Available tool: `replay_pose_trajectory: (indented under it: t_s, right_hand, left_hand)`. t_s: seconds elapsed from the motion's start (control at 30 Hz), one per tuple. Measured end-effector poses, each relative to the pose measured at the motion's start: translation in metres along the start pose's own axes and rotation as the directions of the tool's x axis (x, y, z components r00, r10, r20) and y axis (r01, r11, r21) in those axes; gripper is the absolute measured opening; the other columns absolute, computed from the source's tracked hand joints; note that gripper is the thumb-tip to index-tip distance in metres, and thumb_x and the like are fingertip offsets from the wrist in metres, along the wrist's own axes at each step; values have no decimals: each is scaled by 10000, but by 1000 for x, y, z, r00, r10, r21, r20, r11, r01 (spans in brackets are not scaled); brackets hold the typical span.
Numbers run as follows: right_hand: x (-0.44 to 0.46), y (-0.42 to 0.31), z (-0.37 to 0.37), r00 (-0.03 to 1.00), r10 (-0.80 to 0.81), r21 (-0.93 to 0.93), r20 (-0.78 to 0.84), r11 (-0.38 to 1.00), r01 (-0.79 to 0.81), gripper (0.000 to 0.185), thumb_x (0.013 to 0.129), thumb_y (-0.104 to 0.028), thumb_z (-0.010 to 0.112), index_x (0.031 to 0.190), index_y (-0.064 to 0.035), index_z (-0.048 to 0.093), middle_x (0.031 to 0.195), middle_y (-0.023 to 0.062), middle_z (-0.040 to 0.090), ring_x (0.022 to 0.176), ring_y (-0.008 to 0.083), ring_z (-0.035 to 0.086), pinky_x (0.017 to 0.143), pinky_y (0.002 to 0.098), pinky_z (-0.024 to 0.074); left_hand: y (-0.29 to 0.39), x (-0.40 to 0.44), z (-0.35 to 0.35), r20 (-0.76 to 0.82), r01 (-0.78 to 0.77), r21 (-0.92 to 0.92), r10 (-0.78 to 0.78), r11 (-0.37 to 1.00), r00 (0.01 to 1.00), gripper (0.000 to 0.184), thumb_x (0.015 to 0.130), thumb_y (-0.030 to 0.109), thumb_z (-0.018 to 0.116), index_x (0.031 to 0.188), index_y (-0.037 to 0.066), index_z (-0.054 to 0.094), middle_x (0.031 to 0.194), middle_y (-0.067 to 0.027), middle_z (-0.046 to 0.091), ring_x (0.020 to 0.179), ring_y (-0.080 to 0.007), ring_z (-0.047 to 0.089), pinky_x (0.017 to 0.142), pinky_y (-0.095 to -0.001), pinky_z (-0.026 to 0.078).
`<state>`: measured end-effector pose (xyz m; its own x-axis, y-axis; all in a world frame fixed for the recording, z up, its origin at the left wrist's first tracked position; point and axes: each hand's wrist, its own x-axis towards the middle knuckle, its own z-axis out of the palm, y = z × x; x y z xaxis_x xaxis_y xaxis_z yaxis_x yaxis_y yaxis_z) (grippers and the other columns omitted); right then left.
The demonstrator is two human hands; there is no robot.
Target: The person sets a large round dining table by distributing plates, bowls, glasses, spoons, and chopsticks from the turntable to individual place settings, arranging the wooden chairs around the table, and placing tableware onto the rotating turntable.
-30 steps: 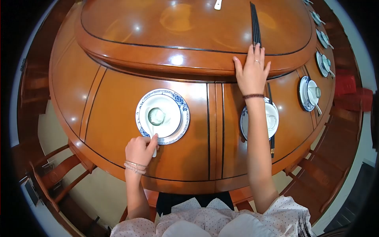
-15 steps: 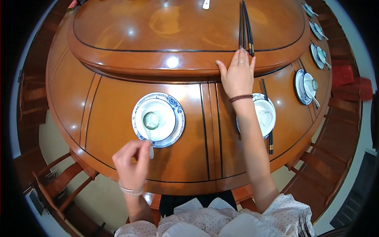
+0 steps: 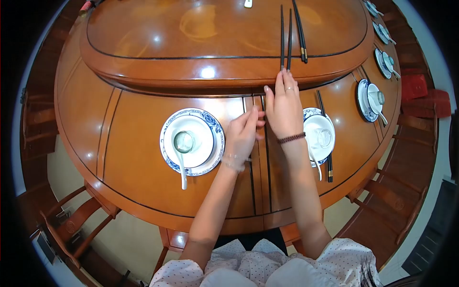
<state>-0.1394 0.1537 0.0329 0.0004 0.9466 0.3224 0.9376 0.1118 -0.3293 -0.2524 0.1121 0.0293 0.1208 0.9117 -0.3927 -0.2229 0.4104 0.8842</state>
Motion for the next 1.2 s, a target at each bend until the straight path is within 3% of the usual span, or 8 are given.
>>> replay_pose_trajectory:
  t_s: [0.2, 0.37, 0.5, 0.57, 0.63, 0.9, 1.03, 1.2]
  right_hand:
    - [-23, -11, -22, 995, -56, 273, 81, 962, 32, 416, 806, -122, 510, 1125, 134, 435, 1184, 257, 434, 1146, 362, 385, 967, 390, 314]
    - [-22, 0, -25, 999, 38, 500, -13, 866, -26, 250, 794, -85, 527, 1007, 45, 545, 1057, 186, 519, 1007, 317, 492, 856, 357, 401]
    - [-9, 15, -22, 935, 353, 646, -12, 717, -262, 180, 805, -102, 545, 924, 32, 556, 892, 145, 558, 773, 239, 587, 685, 308, 457]
    - [-1, 27, -13, 941, 332, 573, -62, 784, -239, 194, 807, -118, 561, 924, 37, 557, 855, 134, 588, 706, 194, 602, 637, 285, 465]
    - [6, 28, -10, 905, 407, 754, 123, 554, -352, 214, 808, -136, 575, 917, 47, 555, 803, 119, 616, 672, 149, 602, 595, 261, 466]
    - [-21, -2, -8, 836, 290, 869, 467, 23, -494, 230, 835, -107, 560, 1011, 34, 518, 792, 68, 631, 692, 71, 574, 539, 179, 435]
    - [-55, -32, -19, 717, 117, 716, 687, 59, -696, 205, 864, -110, 504, 1020, 23, 521, 848, 108, 631, 768, 120, 599, 673, 212, 468]
    - [-104, -50, -8, 663, -48, 665, 747, 90, -742, 183, 874, -116, 491, 977, 35, 508, 833, 118, 634, 776, 127, 599, 693, 226, 475]
  left_hand:
    - [-16, 54, 15, 86, 224, -437, -207, 871, 974, 428, 880, 382, 454, 916, -24, 587, 772, -70, 603, 622, -102, 567, 499, -203, 460]
    - [-7, 70, 14, 212, 249, -376, -179, 892, 961, 408, 874, 397, 456, 945, 7, 553, 730, -61, 606, 544, -104, 582, 465, -200, 477]
    - [16, 63, 22, 224, 294, -251, -240, 923, 945, 348, 896, 330, 436, 952, 4, 547, 698, -60, 593, 503, -98, 568, 453, -195, 483]
    - [17, 60, 24, 214, 270, -210, -226, 940, 950, 322, 893, 301, 454, 956, -1, 546, 700, -47, 575, 505, -83, 550, 432, -182, 460]
    - [9, 60, 23, 216, 234, -226, -186, 945, 958, 307, 890, 285, 463, 958, -2, 546, 688, -32, 552, 490, -73, 524, 413, -176, 436]
    - [-7, -37, 2, 104, 184, -289, -160, 940, 982, 310, 907, 240, 430, 1060, -15, 517, 649, 13, 465, 455, -58, 429, 382, -184, 382]
    - [-18, -105, -13, 7, 256, -330, -269, 908, 963, 323, 906, 239, 437, 1082, -24, 506, 675, -5, 468, 503, -65, 437, 407, -203, 406]
    - [-41, -153, -43, -42, 369, -339, -406, 866, 913, 317, 905, 211, 444, 1098, -31, 511, 727, -21, 494, 516, -76, 479, 445, -202, 441]
